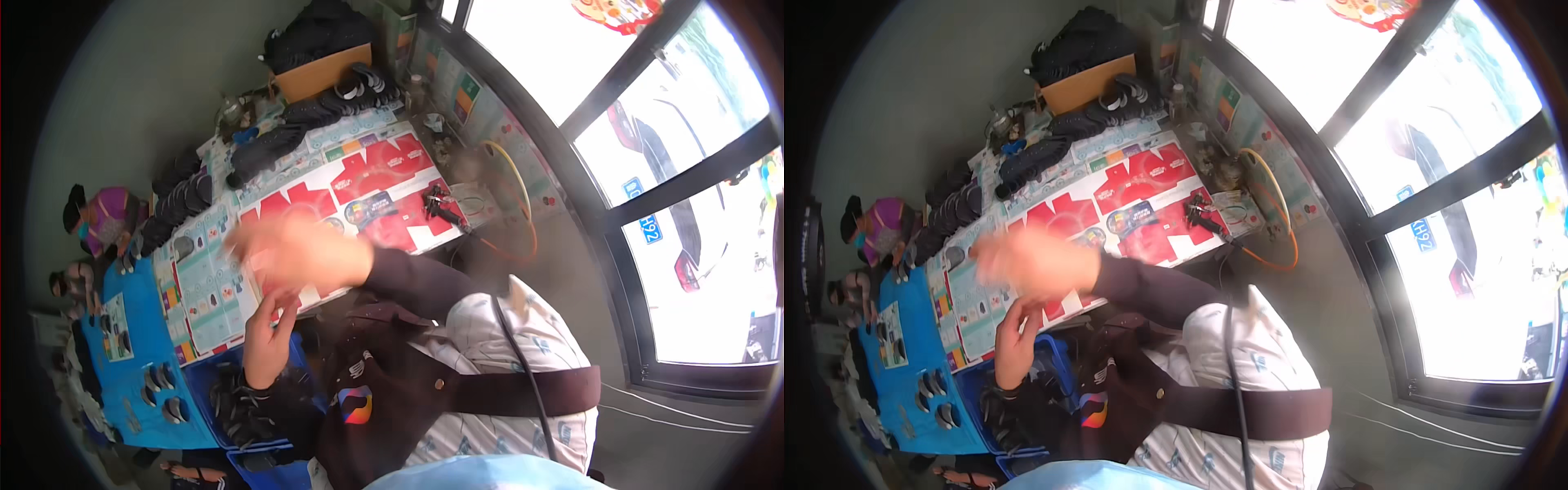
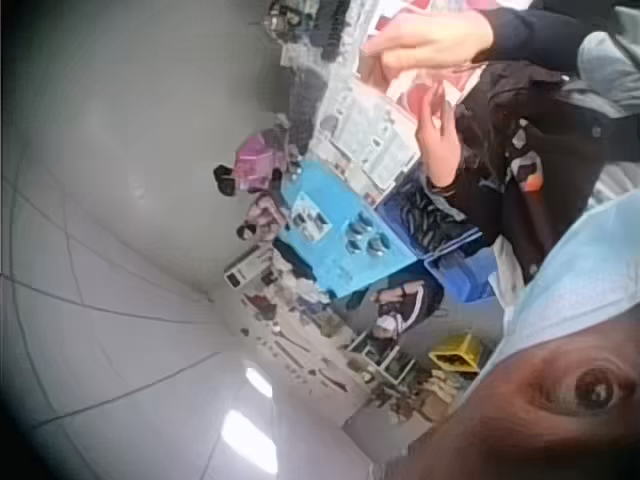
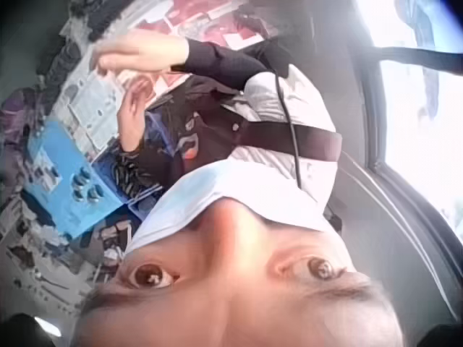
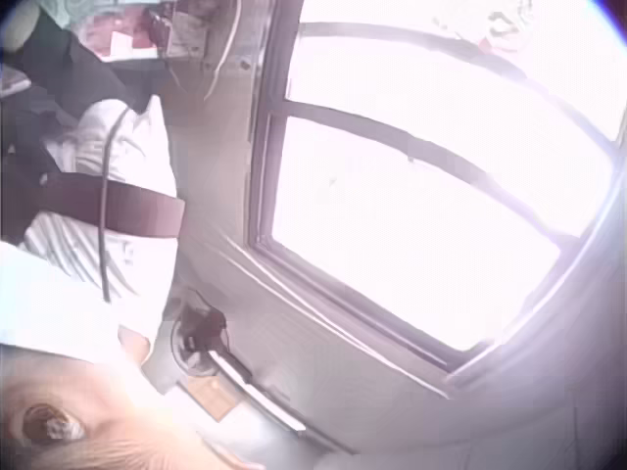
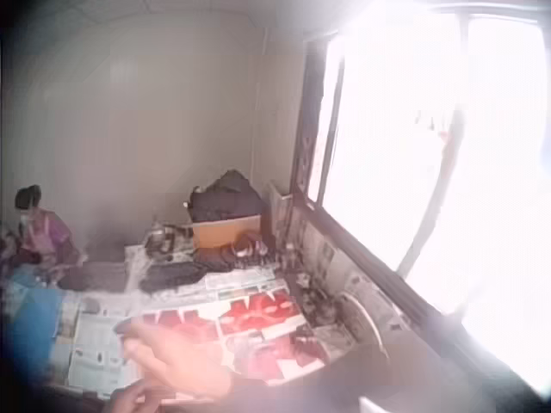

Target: Trimming excess material from shoe components using a specialized handheld tool.

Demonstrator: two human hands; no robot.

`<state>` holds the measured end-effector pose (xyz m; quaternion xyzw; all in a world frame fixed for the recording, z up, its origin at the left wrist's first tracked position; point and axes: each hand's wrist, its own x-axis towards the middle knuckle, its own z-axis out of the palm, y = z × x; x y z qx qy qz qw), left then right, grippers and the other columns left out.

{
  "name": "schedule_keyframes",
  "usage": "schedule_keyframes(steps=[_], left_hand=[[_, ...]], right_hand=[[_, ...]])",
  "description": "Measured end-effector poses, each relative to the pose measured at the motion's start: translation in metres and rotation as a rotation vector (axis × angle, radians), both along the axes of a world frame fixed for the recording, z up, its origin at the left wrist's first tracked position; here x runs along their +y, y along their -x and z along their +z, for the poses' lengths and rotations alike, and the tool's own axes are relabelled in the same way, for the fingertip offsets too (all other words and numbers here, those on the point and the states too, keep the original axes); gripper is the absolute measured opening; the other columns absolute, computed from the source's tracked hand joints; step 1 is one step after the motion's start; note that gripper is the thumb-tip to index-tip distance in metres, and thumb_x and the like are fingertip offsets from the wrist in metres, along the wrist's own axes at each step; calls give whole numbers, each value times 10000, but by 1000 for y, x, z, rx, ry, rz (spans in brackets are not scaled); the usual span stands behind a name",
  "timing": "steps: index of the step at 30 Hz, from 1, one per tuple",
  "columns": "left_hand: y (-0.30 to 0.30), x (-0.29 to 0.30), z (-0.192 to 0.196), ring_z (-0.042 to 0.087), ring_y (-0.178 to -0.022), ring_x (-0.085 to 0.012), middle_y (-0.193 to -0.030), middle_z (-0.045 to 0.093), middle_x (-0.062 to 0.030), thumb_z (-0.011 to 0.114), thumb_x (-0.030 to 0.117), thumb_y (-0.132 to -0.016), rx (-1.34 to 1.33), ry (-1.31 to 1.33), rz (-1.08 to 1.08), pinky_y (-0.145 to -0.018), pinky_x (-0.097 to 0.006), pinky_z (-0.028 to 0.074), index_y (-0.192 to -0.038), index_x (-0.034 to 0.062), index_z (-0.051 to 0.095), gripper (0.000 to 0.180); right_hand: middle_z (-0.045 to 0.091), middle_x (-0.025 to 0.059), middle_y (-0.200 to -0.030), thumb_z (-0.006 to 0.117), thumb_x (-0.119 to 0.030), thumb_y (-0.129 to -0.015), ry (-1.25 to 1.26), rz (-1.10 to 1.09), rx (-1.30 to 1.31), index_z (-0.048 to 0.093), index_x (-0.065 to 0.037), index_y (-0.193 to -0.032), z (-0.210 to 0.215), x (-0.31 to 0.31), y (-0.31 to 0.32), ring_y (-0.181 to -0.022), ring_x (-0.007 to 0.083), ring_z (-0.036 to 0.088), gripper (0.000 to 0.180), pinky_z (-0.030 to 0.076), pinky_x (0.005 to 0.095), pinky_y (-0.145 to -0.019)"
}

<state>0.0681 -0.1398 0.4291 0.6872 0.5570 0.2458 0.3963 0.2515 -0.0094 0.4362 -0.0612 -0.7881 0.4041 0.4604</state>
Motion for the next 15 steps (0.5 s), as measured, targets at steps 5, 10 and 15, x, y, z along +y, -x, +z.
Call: schedule_keyframes(steps=[5,10,15], left_hand=[[36,-26,-38,657,-1059,-230,-1155,692,-167,439,226,-1088,-509,118,-8,-988,-341,470,-1297,-64,537,371],[39,-46,-68,653,-1044,-168,-1132,697,-100,492,123,-1063,-540,162,123,-941,-292,492,-1282,-36,553,277],[63,-91,-148,662,-1077,-254,-1208,656,-182,429,294,-1091,-929,210,605,-975,-372,513,-1346,-6,498,399]], right_hand=[[315,-6,-494,0,-787,-939,741,491,68,365,-109,-529,41,36,-52,-432,141,303,873,227,288,-455],[299,-32,-486,252,-579,-1054,496,373,825,582,-93,-975,89,-7,-103,-423,85,272,593,256,263,-409],[695,155,-1012,500,-285,-993,318,417,-532,622,-28,-1283,30,-34,-13,-865,246,639,406,492,348,-781]])
